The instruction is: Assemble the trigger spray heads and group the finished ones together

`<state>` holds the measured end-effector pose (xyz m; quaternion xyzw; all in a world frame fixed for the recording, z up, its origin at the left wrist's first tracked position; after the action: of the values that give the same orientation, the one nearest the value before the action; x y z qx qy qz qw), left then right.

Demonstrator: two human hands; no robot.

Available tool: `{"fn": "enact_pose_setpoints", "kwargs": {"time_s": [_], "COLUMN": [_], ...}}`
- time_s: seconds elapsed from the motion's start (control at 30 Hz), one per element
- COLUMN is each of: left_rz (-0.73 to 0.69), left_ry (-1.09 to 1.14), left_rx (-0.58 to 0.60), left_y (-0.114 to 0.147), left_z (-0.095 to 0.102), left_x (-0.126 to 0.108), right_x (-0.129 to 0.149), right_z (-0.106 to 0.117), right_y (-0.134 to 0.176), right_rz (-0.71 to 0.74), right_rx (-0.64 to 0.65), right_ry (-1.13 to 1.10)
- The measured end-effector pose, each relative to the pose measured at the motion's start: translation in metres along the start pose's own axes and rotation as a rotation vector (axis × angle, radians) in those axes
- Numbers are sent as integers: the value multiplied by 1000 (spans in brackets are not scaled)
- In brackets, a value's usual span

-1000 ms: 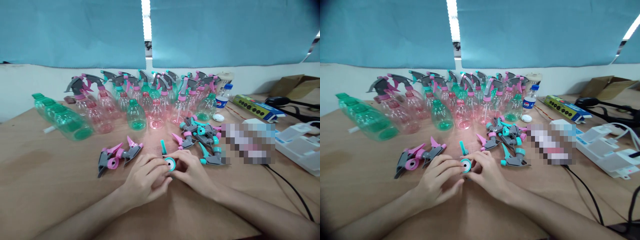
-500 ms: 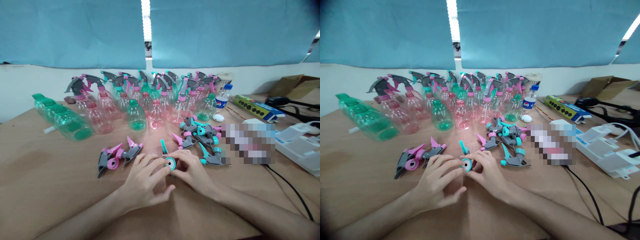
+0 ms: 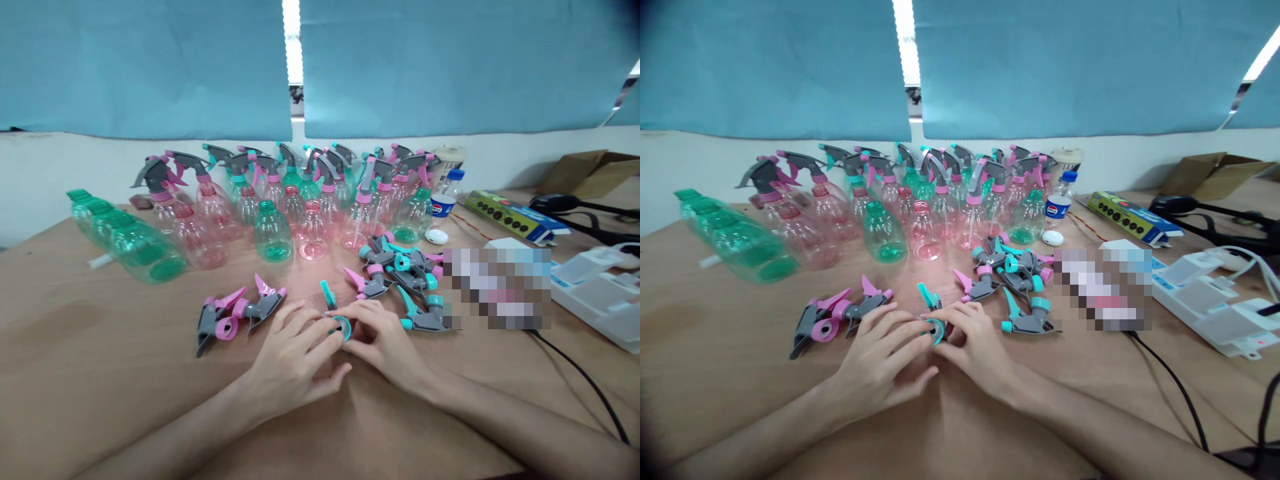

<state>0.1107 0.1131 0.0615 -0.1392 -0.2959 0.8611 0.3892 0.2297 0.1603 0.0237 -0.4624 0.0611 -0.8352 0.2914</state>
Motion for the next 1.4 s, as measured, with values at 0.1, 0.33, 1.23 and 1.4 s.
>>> {"fn": "enact_pose_setpoints", "kwargs": {"time_s": [0.1, 0.33, 1.23, 1.4], "left_rz": [-13, -47, 127, 217], "left_ry": [9, 27, 187, 260], "left_rx": [40, 63, 31, 105], "left_y": [0, 1, 9, 13], "left_z": [-4, -7, -4, -10], "left_x": [0, 1, 13, 15], "right_x": [0, 0, -1, -1], "right_z": [-1, 1, 7, 5], "right_y": [0, 0, 1, 3], "right_rz": [10, 6, 32, 109], "right_rx": [0, -3, -82, -84], "right_ry": [-2, -17, 33, 124]}}
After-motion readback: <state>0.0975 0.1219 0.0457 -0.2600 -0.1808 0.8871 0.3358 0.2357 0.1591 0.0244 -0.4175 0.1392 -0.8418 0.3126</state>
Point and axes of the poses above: each hand's wrist, its own y-axis away from the middle knuckle, its own z-axis out of the back of the hand, x = y × z, the point moved 6 cm from there along -y, towards the middle knuckle, and after that the axes turned 2 degrees about -x, right-handed, at the moved point
